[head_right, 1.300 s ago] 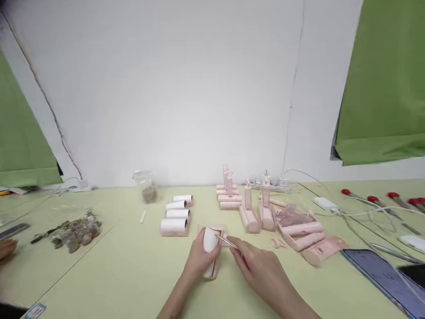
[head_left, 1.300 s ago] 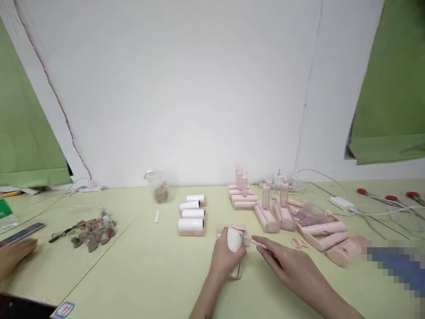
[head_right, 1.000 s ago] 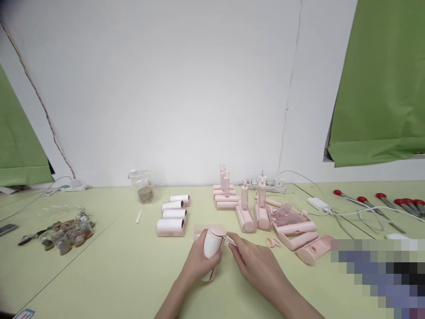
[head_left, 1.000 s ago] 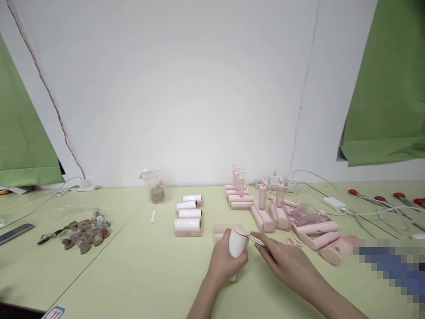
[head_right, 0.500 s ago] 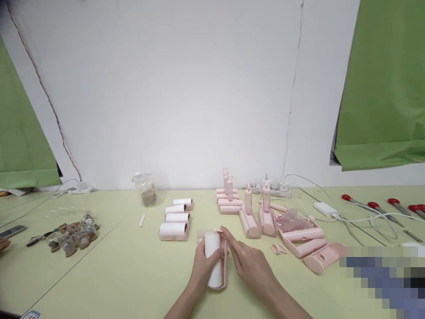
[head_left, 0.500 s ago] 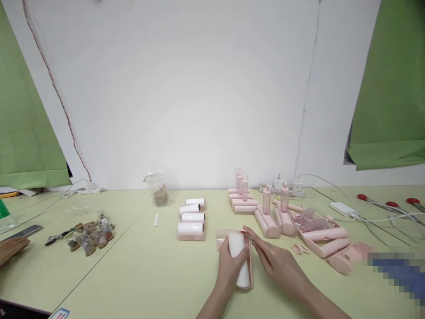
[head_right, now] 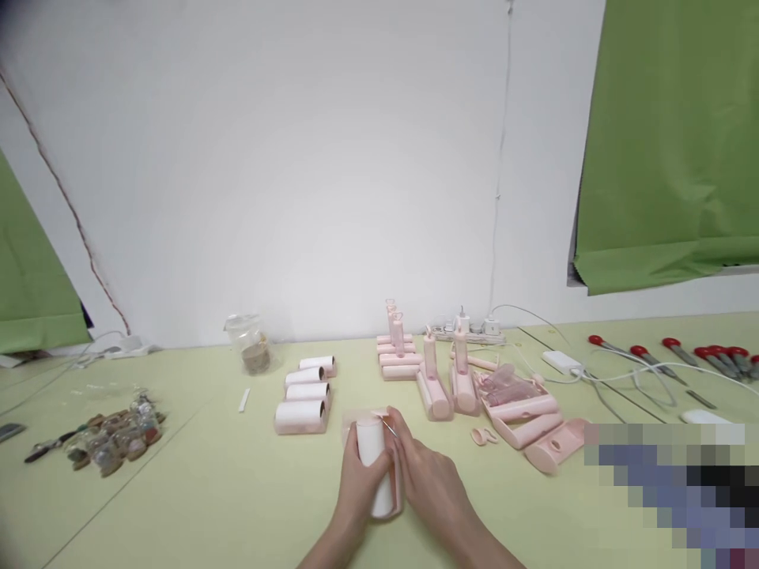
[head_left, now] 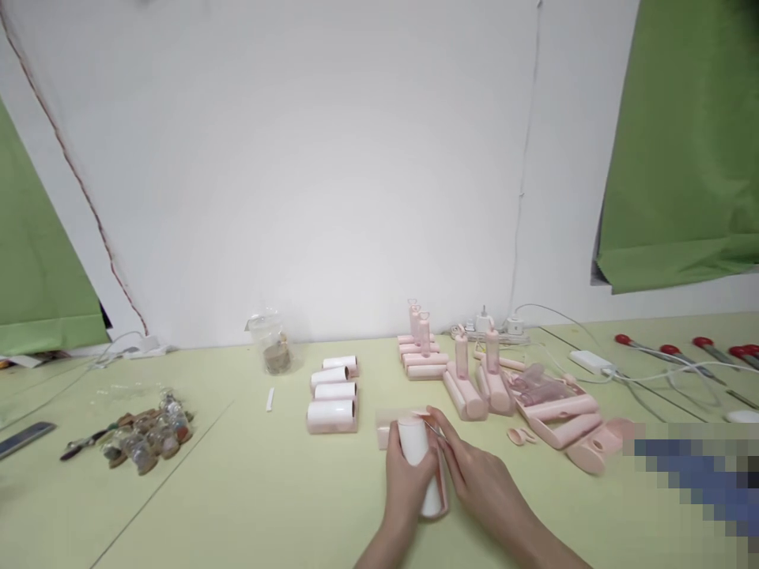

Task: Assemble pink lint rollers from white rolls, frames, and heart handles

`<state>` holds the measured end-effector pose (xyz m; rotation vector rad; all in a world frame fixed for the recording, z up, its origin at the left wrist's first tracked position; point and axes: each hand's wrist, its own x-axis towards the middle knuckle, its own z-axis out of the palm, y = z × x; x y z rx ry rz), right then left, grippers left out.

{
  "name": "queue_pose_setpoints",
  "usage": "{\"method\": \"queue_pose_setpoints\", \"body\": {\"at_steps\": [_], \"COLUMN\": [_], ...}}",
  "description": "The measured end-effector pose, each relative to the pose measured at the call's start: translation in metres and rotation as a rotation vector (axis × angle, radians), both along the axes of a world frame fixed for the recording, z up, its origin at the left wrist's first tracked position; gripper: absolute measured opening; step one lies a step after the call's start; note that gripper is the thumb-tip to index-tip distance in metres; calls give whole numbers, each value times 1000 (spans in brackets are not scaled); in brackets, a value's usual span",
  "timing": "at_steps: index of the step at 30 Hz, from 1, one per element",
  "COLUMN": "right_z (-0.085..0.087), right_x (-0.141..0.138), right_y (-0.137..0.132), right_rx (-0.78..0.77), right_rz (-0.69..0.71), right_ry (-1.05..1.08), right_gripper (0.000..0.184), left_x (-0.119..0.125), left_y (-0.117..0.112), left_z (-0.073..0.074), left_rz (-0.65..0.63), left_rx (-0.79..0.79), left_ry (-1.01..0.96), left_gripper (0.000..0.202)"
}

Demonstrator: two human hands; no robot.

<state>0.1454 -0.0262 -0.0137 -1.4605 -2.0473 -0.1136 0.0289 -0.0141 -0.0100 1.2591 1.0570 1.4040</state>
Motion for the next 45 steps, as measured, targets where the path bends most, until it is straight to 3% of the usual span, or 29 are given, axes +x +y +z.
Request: {"method": "queue_pose_setpoints", "body": {"at_steps": [5,10,14,19,22,25,28,31,33,35,40,45], "right_z": [-5,3,9,-8,-11,4,30,53,63,66,53,47], "right_x": [-4,-1,15,43,61,83,99,93,73,45,-7,-14], "right_y": [2,2,-4,-14,-15,-12,-7,-2,3,8,16,13], "right_rx": [15,-154,-257,-357,-441,-602,-718,-465,-245,-137,-144,-156], "right_rz": [11,-1,-35,-109,-88,-64,-76,5,66,114,180,159], "right_ry": [79,215,228,221,204,148,60,-29,-58,-44,125,176], "right_gripper": [44,41,36,30,30,27,25,19,17,18,25,26], "left_x": [-1,-5,-8,-15,-25,-37,-47,-55,-59,-63,-70,-69], "left_y": [2,4,7,11,13,17,26,38,44,47,46,45], "left_z": [1,5,7,8,15,29,42,45,40,31,14,13], "left_rz": [17,-28,-15,74,80,171,211,227,275,324,339,327], "left_rx": [24,-3,-51,25,43,91,153,248,332,410,507,507], "left_ry": [-36,-116,-20,191,319,441,642,888,1009,1097,1201,1243], "left_gripper": [23,29,24,20,27,42,34,29,32,35,35,35]}}
